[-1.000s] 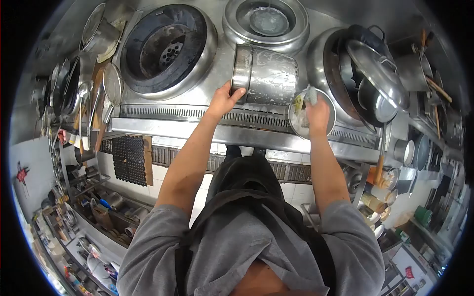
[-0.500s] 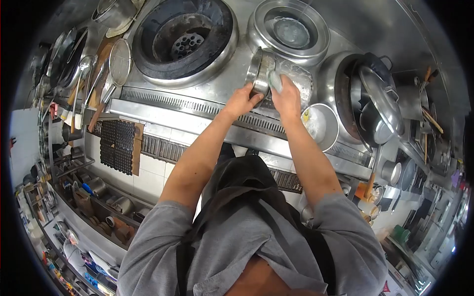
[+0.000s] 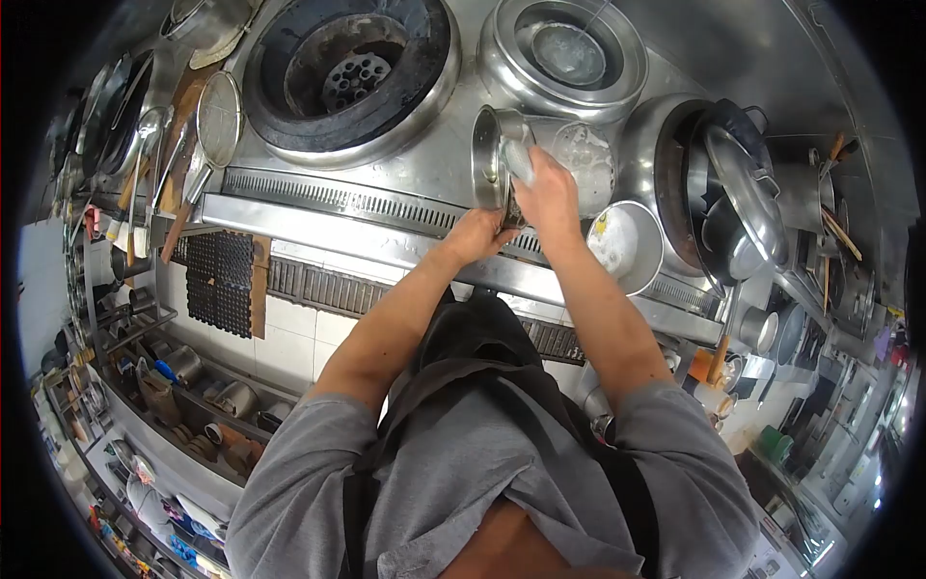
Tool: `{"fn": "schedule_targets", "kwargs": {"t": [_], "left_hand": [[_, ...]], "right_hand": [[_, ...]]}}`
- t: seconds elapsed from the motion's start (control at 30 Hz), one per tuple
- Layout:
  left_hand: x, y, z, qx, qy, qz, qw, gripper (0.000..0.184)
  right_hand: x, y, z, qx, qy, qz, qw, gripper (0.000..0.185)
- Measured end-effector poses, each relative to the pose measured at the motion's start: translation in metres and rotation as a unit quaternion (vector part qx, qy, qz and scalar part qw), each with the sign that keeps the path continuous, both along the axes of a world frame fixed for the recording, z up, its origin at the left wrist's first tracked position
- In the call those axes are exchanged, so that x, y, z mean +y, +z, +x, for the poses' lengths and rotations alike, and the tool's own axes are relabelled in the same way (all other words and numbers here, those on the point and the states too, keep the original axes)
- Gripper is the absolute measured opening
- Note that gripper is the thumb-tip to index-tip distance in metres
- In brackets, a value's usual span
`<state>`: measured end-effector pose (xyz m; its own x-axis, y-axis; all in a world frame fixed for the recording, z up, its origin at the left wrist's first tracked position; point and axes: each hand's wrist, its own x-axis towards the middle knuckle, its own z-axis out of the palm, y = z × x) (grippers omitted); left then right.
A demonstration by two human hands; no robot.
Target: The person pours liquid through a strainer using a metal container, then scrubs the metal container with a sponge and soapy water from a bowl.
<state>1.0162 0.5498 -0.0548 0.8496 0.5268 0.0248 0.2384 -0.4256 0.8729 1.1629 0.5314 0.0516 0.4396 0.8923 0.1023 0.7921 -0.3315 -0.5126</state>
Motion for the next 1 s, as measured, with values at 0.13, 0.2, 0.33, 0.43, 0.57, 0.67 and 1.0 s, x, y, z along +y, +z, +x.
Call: {"fn": "schedule_targets", "kwargs": {"t": [0.13,0.2,0.33,0.43,0.57,0.67,1.0], "left_hand": [[0.003,0.000,-0.003,0.040,0.026,0.079,0.996,0.025],[0.013,-0.017,-0.002,0.057,0.026,0.102,0.993,0.027],[0.006,0.027,0.014,0.020,0.100,-0.006,0.995,0.025],[0.006,0.054,0.038,-0.028,0.232,-0.112,0.966,0.022],[0.024,0.033,0.053,-0.024,0.285,0.062,0.956,0.018],[0.029,0.022,0.054,-0.053,0.272,0.117,0.954,0.019],[0.045,0.028,0.057,-0.046,0.266,0.143,0.952,0.018]], "right_hand": [[0.001,-0.005,0.035,0.015,-0.005,0.036,0.999,0.036],[0.010,-0.016,0.046,-0.018,-0.054,0.078,0.995,0.033],[0.001,-0.008,0.036,0.014,-0.094,0.057,0.994,0.032],[-0.002,-0.002,0.034,0.029,-0.104,0.017,0.994,0.031],[-0.010,0.008,0.022,0.104,-0.049,0.033,0.993,0.040],[0.004,-0.002,0.023,0.054,0.027,0.024,0.998,0.042],[0.034,0.004,0.032,0.018,0.042,-0.005,0.999,0.038]]}}
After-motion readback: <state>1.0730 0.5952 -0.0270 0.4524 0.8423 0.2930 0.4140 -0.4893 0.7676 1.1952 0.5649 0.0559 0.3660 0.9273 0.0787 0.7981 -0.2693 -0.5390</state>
